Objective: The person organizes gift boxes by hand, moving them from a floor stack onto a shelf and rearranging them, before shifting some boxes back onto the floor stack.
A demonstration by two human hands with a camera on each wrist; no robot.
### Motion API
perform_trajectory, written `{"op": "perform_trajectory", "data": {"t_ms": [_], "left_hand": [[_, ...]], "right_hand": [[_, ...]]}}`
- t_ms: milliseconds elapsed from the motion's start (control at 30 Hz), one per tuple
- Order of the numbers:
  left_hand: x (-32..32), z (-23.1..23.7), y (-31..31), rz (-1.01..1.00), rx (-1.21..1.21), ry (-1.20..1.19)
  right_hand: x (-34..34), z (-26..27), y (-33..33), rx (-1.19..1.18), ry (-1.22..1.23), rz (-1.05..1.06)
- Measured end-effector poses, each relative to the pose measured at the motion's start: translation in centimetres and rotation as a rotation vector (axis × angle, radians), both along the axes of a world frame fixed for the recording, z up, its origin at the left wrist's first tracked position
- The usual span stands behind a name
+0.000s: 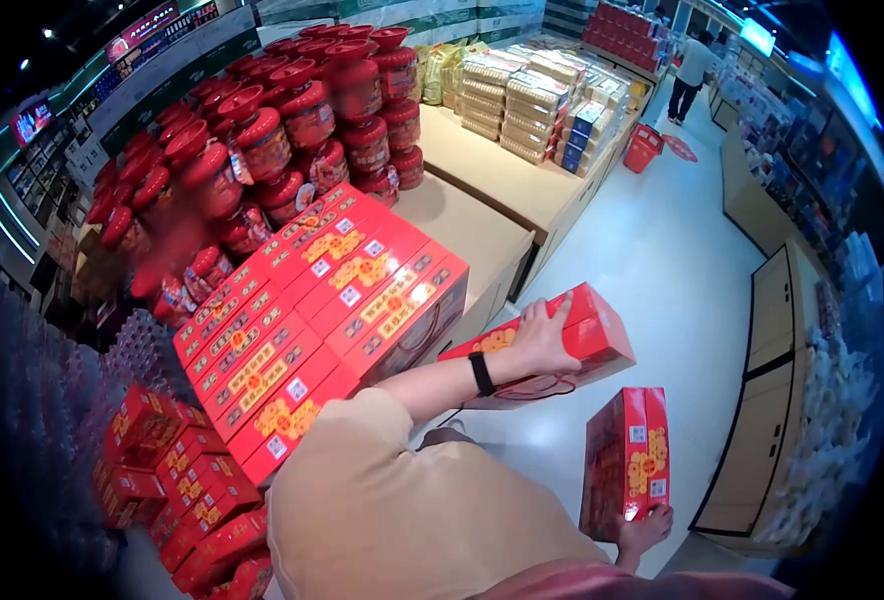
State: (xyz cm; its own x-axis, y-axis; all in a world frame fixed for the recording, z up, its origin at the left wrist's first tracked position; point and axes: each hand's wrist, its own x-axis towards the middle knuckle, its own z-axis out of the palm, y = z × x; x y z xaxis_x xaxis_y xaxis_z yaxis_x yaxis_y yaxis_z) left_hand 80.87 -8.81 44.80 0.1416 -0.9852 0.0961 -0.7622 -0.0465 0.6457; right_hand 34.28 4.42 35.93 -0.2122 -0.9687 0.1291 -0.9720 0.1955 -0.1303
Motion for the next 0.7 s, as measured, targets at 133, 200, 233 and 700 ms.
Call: {"op": "perform_trajectory", "data": {"t_ms": [133,200,233,700], "left_hand": [[2.2,3.0,-9.8,-0.08,-0.092,-0.013],[2.9,4.4,-13.7,-0.076,-0.175,-0.071],[3.8,5.2,-15.7,-0.064,-0.189,-0.108],[21.3,6.6,-32.8,0.444,0.086,-0.373]], "right_hand": [[1.8,0.0,-2.9,-0.071,0.081,-0.089],[3.8,0.5,-5.0,-0.167,0.106,-0.073],[4.7,0.7,-6.8,-0.132,0.041,-0.095],[12.9,-0.6,-44.1,-0.192,-0.081,0.641]]}}
